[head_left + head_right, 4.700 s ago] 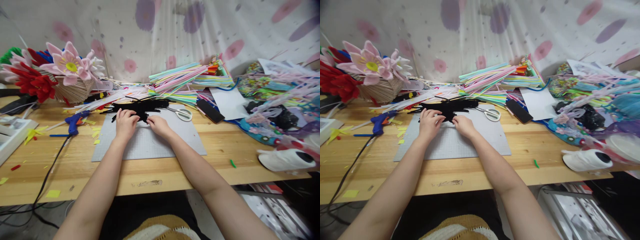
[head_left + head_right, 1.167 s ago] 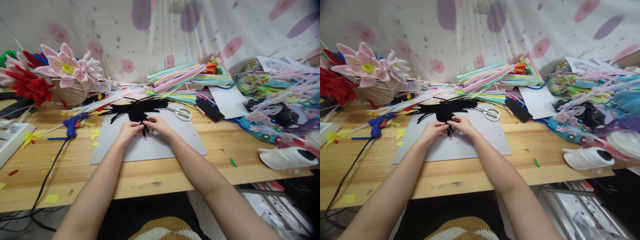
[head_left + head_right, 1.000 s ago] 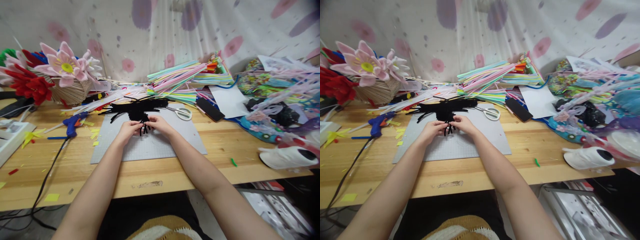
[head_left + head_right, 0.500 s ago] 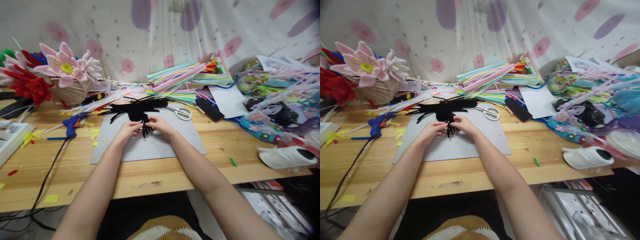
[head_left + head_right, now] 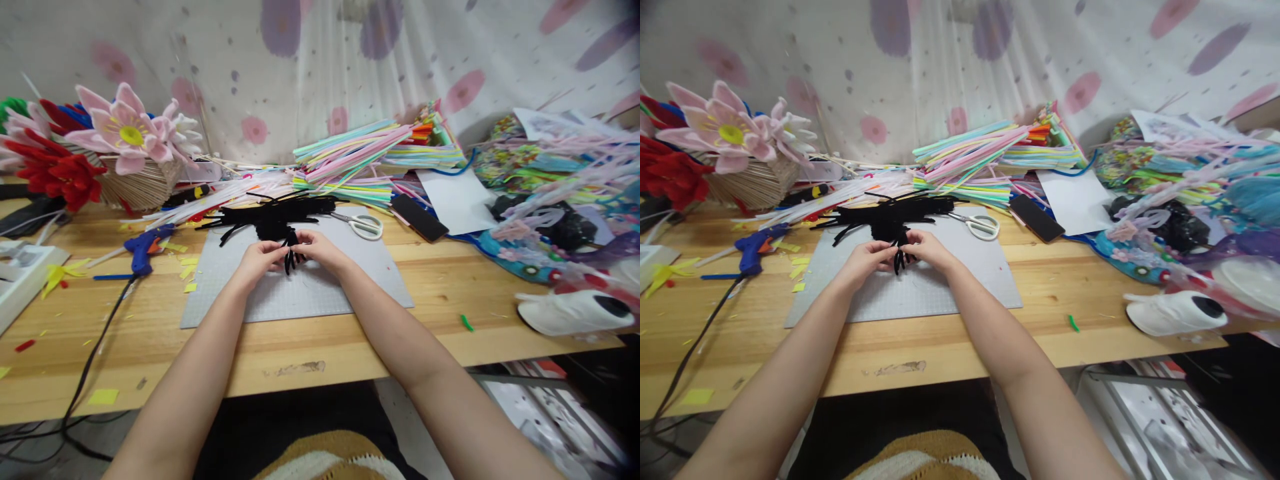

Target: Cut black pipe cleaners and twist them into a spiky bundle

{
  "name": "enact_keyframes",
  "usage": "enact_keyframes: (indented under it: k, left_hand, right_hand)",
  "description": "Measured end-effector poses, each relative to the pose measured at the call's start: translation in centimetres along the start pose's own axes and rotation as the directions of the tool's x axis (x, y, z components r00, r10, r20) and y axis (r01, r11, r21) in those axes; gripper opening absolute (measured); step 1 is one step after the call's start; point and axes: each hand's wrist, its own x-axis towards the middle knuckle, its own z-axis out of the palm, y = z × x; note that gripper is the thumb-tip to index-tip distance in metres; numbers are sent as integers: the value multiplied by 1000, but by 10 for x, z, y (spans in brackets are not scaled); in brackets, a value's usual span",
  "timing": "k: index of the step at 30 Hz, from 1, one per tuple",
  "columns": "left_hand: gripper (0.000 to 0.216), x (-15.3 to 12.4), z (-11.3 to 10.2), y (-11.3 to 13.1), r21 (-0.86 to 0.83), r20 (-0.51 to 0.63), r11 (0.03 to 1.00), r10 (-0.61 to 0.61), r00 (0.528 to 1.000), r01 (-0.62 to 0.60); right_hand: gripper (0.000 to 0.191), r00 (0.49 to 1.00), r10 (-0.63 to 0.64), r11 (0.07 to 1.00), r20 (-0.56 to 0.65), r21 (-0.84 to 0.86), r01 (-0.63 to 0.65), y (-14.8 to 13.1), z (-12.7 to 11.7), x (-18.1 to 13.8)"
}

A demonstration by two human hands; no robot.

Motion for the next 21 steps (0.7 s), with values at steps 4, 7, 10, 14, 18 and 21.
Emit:
enact_keyframes:
  k: [4, 7, 10, 14, 18, 21]
  left_hand:
    - [36, -1, 1, 1, 33, 22, 999, -25, 999, 24]
    - [33, -1, 0, 3, -33, -16, 999, -27, 1000, 26]
    - [30, -1, 0, 4, -42, -13, 999, -26, 1000, 26]
    - [23, -2, 4, 0, 42, 9, 999, -4, 1000, 4]
    - [17, -1, 7, -2, 110, 16, 994, 21, 1000, -22]
    - [18, -1, 7, -1, 103, 10, 995, -3, 1000, 2]
  right_hand:
    - [14, 1000, -7, 1000, 17, 11, 7, 1, -1, 1]
    - [15, 1000, 26, 999, -3, 24, -26, 1, -1, 1]
    - [15, 999, 38, 999, -6, 36, -38, 0, 0, 1]
    - [16, 999, 21, 997, 34, 75, -23, 1, 2, 1]
    - [22, 999, 46, 994, 20, 95, -48, 1, 2, 1]
    - [22, 999, 47, 995, 2, 85, -47, 1, 1, 2]
